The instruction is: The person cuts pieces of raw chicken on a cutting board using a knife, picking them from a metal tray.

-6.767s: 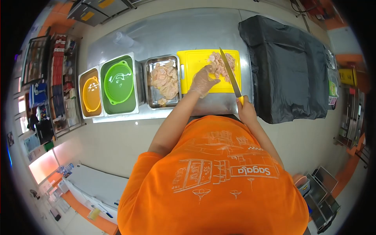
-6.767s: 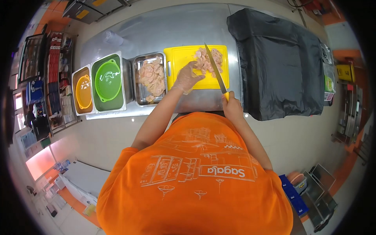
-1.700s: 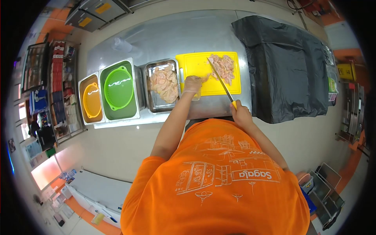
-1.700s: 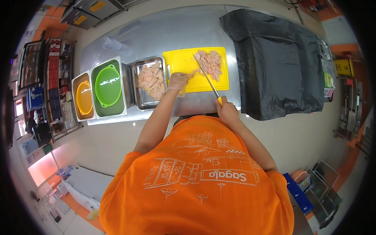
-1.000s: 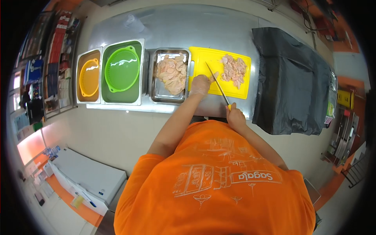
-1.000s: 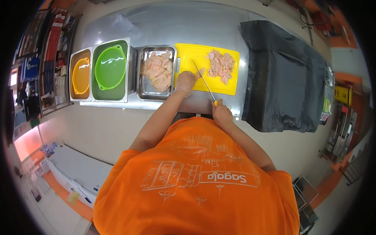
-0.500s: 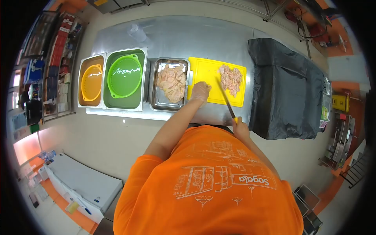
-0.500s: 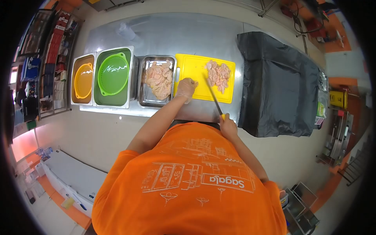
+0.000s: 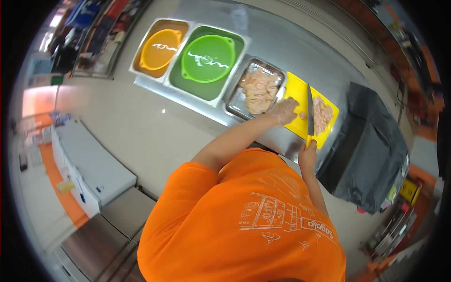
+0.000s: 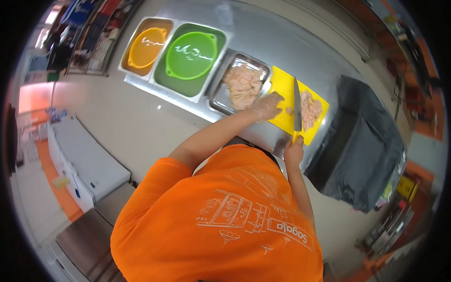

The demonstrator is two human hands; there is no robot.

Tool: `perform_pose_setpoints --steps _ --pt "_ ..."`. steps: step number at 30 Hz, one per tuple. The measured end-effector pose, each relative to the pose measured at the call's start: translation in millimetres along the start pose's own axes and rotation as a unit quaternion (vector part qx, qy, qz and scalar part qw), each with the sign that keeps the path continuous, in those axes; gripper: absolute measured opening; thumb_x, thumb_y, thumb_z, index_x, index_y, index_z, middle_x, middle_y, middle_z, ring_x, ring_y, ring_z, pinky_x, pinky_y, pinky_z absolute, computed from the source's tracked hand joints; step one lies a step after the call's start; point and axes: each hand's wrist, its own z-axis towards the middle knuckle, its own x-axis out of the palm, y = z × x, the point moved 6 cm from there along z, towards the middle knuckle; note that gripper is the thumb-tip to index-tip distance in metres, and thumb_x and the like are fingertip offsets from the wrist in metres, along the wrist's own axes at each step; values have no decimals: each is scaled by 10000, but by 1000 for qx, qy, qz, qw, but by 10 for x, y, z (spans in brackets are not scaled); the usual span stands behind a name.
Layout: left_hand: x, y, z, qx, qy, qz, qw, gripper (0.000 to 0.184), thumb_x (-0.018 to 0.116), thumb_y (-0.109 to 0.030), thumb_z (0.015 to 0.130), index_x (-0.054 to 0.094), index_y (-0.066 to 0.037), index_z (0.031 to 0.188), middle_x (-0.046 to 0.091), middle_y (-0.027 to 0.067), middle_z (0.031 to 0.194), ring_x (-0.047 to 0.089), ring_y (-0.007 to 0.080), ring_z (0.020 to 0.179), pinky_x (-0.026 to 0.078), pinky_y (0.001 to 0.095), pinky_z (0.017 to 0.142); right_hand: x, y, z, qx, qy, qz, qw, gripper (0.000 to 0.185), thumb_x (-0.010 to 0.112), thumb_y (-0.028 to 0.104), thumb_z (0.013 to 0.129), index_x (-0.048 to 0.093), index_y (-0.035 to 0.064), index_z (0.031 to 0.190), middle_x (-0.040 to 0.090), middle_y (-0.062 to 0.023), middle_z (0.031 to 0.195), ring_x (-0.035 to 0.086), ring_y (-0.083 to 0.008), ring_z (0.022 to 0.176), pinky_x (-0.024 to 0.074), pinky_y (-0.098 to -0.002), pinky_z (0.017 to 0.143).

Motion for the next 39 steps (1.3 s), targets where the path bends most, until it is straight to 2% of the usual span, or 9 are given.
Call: perform_pose_setpoints --steps 12,14,17,19,21,23,30,38,39 --pt "-232 430 -1414 5 -67 -89 994 365 695 -257 926 643 -25 1204 640 155 1138 635 334 1086 499 439 973 264 89 37 -40 62 -28 997 386 695 166 923 476 -53 1152 588 -338 1127 589 -526 1066 487 -560 923" --pt "-344 662 -1851 -74 -55 -183 979 345 693 -231 961 641 -23 1232 661 128 1165 652 269 1098 507 390 994 264 113 50 -47 68 -42 996 393 702 179 924 473 -50 1146 579 -334 1140 587 -525 1062 487 -559 927" --pt "-261 1343 -2792 -192 -76 -462 862 323 663 -244 1031 652 -19 1261 688 99 1250 642 163 1160 514 327 1032 247 108 67 -50 79 -55 994 414 706 200 927 471 -52 1156 565 -329 1160 583 -522 1063 488 -558 930" --pt "153 2143 -3715 -312 36 -92 945 430 635 -400 988 702 -61 1244 709 158 1238 650 332 1202 493 409 1054 237 84 70 -55 86 -68 992 429 706 213 930 472 -54 1170 560 -326 1171 581 -519 1072 489 -555 936" --pt "196 2463 -4587 -490 212 46 844 476 658 -429 959 700 -61 1259 692 179 1279 626 366 1236 488 447 1066 264 70 100 -68 89 -84 990 441 704 224 932 475 -55 1185 560 -322 1181 577 -514 1086 489 -551 947" --pt "90 2529 -4849 -541 255 49 800 512 674 -445 946 690 -53 1275 678 194 1306 613 378 1254 488 456 1069 202 136 116 -69 95 -86 989 448 692 227 934 465 -56 1196 548 -327 1192 571 -515 1105 492 -551 956" --pt "-394 1705 -3070 -267 -34 -104 958 518 724 -387 894 674 -8 1243 699 225 1223 650 387 1160 508 470 1013 161 136 188 -77 104 -109 986 495 681 307 960 487 -60 1230 546 -316 1228 570 -496 1135 490 -537 978" --pt "-710 761 -2150 -101 16 -204 974 396 741 -304 876 701 -6 1134 712 179 1160 705 330 1019 555 415 909 -728 1176 275 -122 87 61 987 414 727 268 958 564 -44 1176 595 -222 1107 647 -380 954 538 -423 830" --pt "-633 791 -2132 -94 23 -206 974 379 737 -301 877 708 -8 1115 713 174 1152 708 325 1011 556 410 905 -931 1531 279 -209 75 103 969 360 754 233 935 593 -29 1122 610 -173 1037 663 -314 886 541 -363 765"
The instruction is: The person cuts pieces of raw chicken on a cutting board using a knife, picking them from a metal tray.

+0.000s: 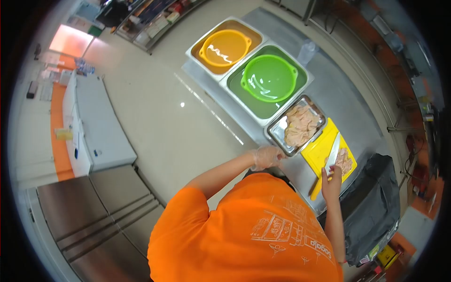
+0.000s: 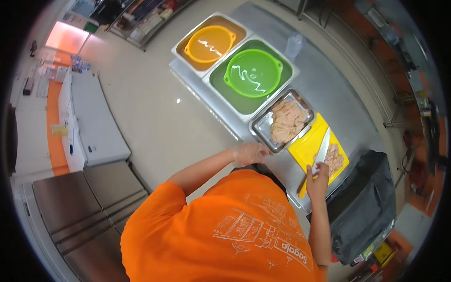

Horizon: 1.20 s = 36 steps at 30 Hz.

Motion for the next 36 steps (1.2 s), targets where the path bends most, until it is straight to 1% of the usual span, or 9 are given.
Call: perform_pose_setpoints --steps 3,5,7,10,21,29,32,34,36 --pt "237 142 214 -16 96 76 992 438 726 -359 864 718 -69 1192 731 122 1189 704 316 1060 548 394 904 -506 1770 277 -178 125 82 973 242 725 77 919 618 17 1128 629 -147 1049 651 -277 897 529 -356 728" --pt "331 41 366 -8 147 102 984 427 723 -356 865 719 -69 1181 730 123 1177 704 315 1053 548 397 901 -552 2995 227 -368 205 98 901 341 789 265 861 685 39 1094 652 -159 1098 657 -345 993 549 -420 863" --pt "368 -127 558 -4 170 88 981 415 719 -354 867 720 -69 1170 730 124 1165 703 314 1047 548 399 897 -321 4396 -233 -476 357 272 756 528 712 493 863 727 37 1129 662 -219 1040 659 -412 977 524 -521 859" --pt "504 -327 849 -11 205 74 976 399 714 -350 870 722 -69 1152 730 126 1147 703 312 1036 547 403 892 -414 5527 -995 -561 412 231 680 519 694 453 886 734 41 1199 691 -216 1165 675 -397 1040 534 -491 906" --pt "536 -454 1100 -34 230 24 972 342 695 -337 879 729 -69 1090 728 134 1081 701 307 999 546 418 872 223 5637 -611 -596 462 114 646 456 708 393 882 749 70 1202 725 -167 1166 691 -357 1060 537 -514 888" --pt "575 -496 853 -13 222 16 975 307 681 -327 886 734 -69 1044 727 139 1033 700 303 971 545 428 857 90 5607 -1396 -663 469 20 583 416 718 349 880 759 91 1204 749 -131 1166 703 -328 1074 538 -531 875" --pt "546 -595 706 10 227 41 973 295 676 -323 888 736 -69 1027 727 141 1015 700 302 961 544 432 852 -101 5492 -1477 -692 438 -83 568 403 722 333 879 763 99 1204 759 -118 1166 707 -317 1080 539 -537 870" --pt "463 -707 576 26 235 69 969 288 672 -321 890 737 -70 1015 726 143 1003 699 301 954 544 435 848 -119 5223 -815 -598 346 -154 706 390 743 322 857 766 150 1206 767 -63 1141 708 -280 1078 533 -535 863" --pt "231 -820 468 33 240 103 965 284 673 -316 888 738 -69 1012 723 150 999 698 309 955 542 440 852 -585 4605 -168 -532 304 -451 649 357 760 304 844 773 136 1159 728 -112 1218 685 -278 1107 527 -581 856"
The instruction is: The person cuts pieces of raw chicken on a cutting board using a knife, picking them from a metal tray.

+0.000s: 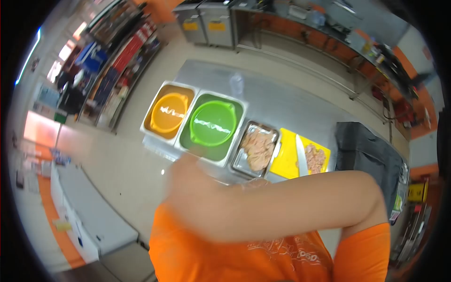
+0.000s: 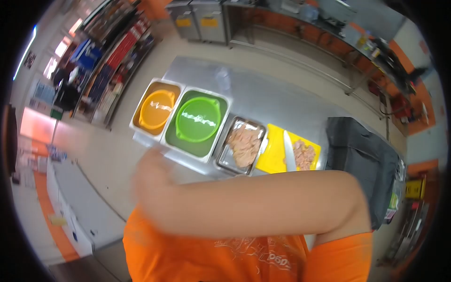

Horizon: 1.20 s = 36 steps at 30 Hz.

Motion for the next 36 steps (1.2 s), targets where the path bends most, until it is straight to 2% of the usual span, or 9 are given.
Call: perform_pose_setpoints --steps 1,2,4,9,12,15,23,30,36 --pt "-35 -26 -70 1 9 18 1000 284 676 -312 884 738 -68 1015 719 158 1002 697 317 960 541 444 857 337 -316 -277 113 -100 60 987 126 751 206 778 762 99 844 685 -84 883 645 -292 961 497 -444 832" --pt "-10 -26 -116 5 24 37 999 283 679 -308 881 738 -67 1018 715 165 1004 696 325 964 540 448 862 1080 -579 -241 273 -122 220 929 214 767 250 798 752 89 938 699 -113 971 645 -295 1006 508 -445 850" --pt "190 69 -102 35 5 50 998 287 684 -299 876 736 -60 1026 711 180 1003 694 347 973 540 458 872 1931 -651 -884 301 -63 255 917 401 717 354 892 683 51 1152 688 -153 1087 667 -281 1049 518 -452 880" --pt "310 421 -252 66 -149 88 983 281 700 -282 883 672 -41 1025 704 168 1050 681 375 982 552 455 855 4611 186 -1962 504 140 404 750 503 692 424 939 628 -13 1179 665 -197 1105 661 -376 1084 533 -488 916" --pt "120 571 -144 -60 -230 135 962 324 699 -304 887 711 -25 1050 695 200 1050 683 376 1002 547 488 883 5738 865 -2114 595 16 438 673 582 725 445 915 590 -48 1193 620 -251 1174 635 -418 1117 527 -497 944" --pt "-158 640 26 -136 -277 228 924 283 657 -269 922 692 -8 1028 686 209 1019 689 369 989 556 471 867 5951 1137 -1811 639 -122 458 606 572 776 437 883 580 -48 1113 615 -270 1095 624 -446 1055 527 -506 877" --pt "-1236 1054 829 -169 -363 389 830 250 539 -215 986 666 -24 1088 688 234 1082 690 374 1004 556 485 877 6031 987 -1374 746 -128 461 464 401 690 172 852 510 -57 1128 589 -302 1087 622 -500 992 528 -568 854" --pt "-1692 420 1362 -90 -126 296 943 193 669 -164 915 756 -137 1084 711 118 1264 672 354 1164 547 459 948 6155 1039 -1331 758 -148 433 465 361 615 143 894 456 -45 1158 585 -311 1135 668 -520 922 573 -574 803" --pt "-1364 167 1390 -29 -137 383 913 155 670 -79 868 769 -34 978 750 200 1086 728 367 1038 574 477 893 6024 1186 -1383 771 -134 441 439 321 599 167 913 475 -27 1138 626 -332 1112 656 -533 941 550 -597 813"
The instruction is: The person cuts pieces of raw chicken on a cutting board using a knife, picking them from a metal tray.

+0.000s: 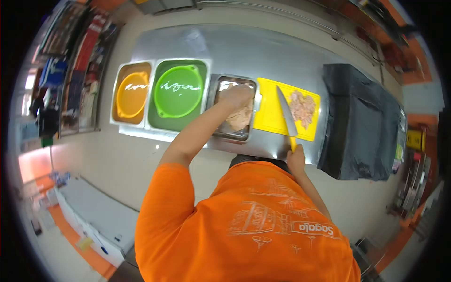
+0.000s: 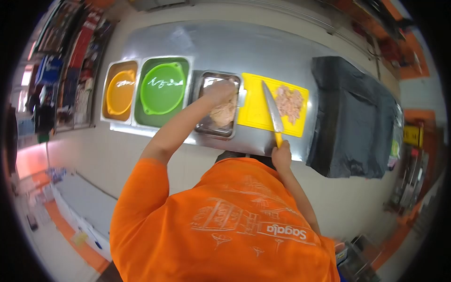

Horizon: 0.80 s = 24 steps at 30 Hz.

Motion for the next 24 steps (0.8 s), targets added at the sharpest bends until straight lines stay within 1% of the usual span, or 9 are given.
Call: perform_pose_setpoints --steps 1,3,5,7,13,17,19,22,24 --pt "-15 15 -55 -35 17 1 999 163 669 -77 865 763 -12 981 747 211 1090 728 363 1044 576 472 890 18 45 -24 -2 4 0 1000 308 597 173 918 483 -23 1126 640 -336 1095 655 -534 942 546 -599 809" --pt "48 39 -64 22 -31 19 999 192 656 -75 876 768 15 1003 748 231 1091 738 356 1018 583 470 877 -5 65 -34 -27 13 6 1000 283 605 213 942 508 -11 1085 676 -337 988 662 -537 910 529 -608 776" --pt "-61 -26 -112 -29 16 0 999 198 635 -94 902 783 -5 998 763 200 1087 750 342 975 585 472 872 -112 171 -82 -44 1 16 999 291 617 254 958 520 -4 1051 677 -327 896 667 -535 861 514 -614 746" --pt "258 -30 20 7 3 85 996 216 632 -126 924 790 -32 1037 770 170 1113 760 291 974 588 433 835 -99 178 -47 -53 11 18 998 298 624 264 963 519 -5 1038 676 -329 888 666 -537 841 511 -618 741" --pt "396 -277 -13 -95 -66 175 978 211 650 -184 933 796 -102 1062 776 100 1093 746 244 1014 556 358 794 27 134 100 -97 25 -3 995 295 647 238 936 522 -21 1002 674 -342 933 661 -536 873 510 -608 771" --pt "336 -111 -123 -157 -55 81 983 250 649 -160 907 759 -21 1082 771 143 1068 743 285 1014 571 362 819 51 164 190 -102 35 -1 994 298 645 209 907 544 -44 1029 667 -352 990 654 -538 922 509 -600 803" --pt "-199 -97 -713 -254 -90 -70 961 274 593 -193 968 761 -34 1114 764 161 1068 721 314 1070 512 471 974 -8 256 188 -126 6 10 992 328 638 200 897 559 -60 1081 664 -353 1000 650 -542 934 510 -602 807" --pt "233 163 -430 -112 -101 -95 984 344 509 -238 998 752 -47 1148 750 190 1104 702 337 1106 450 504 1068 18 202 265 -132 -12 17 991 322 632 200 898 575 -66 1071 668 -361 907 655 -555 870 517 -608 771" --pt "-31 160 -588 -68 -58 -145 985 339 527 -235 974 743 -52 1161 730 213 1160 682 364 1137 410 472 1122 -74 340 209 -118 -16 26 993 291 623 193 905 578 -57 1045 667 -361 876 658 -554 840 515 -606 744"
